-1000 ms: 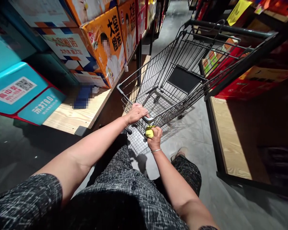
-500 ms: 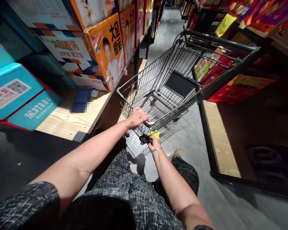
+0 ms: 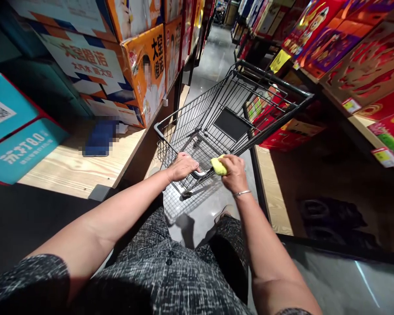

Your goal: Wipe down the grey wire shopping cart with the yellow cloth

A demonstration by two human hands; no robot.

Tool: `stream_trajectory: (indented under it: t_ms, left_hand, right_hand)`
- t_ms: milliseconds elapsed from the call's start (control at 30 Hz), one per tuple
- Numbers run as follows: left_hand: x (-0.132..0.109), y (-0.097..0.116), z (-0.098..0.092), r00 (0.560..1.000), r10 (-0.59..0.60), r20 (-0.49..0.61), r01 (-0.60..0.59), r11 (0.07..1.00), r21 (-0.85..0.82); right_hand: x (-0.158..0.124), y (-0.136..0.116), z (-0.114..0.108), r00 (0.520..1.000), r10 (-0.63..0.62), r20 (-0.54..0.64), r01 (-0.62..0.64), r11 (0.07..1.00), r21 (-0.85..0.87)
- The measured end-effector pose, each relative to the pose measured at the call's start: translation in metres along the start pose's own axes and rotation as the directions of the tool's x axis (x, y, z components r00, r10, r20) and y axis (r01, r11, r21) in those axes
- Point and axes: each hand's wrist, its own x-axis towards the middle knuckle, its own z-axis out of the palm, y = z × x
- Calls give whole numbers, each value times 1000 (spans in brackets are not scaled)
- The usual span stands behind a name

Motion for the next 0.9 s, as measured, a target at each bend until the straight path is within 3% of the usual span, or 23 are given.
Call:
stream_trajectory:
  t_ms: [100, 200, 267, 400, 567, 667, 767, 833, 900]
  left_hand:
    - [1, 2, -1, 1000, 3, 20, -4, 999, 39]
    - [1, 3, -2, 999, 21, 25, -22, 999, 48]
    - [1, 3, -3, 999, 29, 21, -29, 999, 22]
    - [-1, 2, -5, 999, 23, 29, -23, 1000, 6]
    - [0, 0, -7, 999, 16, 43, -16, 1000, 11]
    - [-1, -2, -7, 999, 27, 21, -27, 999, 31]
    - [-4, -4, -7, 999, 41, 8, -42, 998, 52]
    - [-7, -6, -8, 999, 44, -1, -44, 997, 61]
    - [-9, -8, -10, 999, 39, -10, -38, 997, 68]
  right_hand:
    - [23, 50, -9, 996, 88, -7, -88, 994, -64]
    - [33, 70, -11, 983, 183, -19, -184, 981, -64]
    - [26, 60, -3, 974, 216, -67, -217, 976, -16]
    - [-10, 7, 22, 940, 239, -244, -185, 957, 223]
    - [-39, -33, 50, 874, 375, -309, -239, 885, 400]
    - [-50, -40, 76, 752, 603, -265, -401, 739, 542]
    - [-68, -55, 115, 532, 845, 53, -648, 367, 667]
    - [-82, -67, 141, 401, 884, 240, -751, 167, 639]
    - [-92, -75, 162, 353, 881, 316, -792, 101, 603]
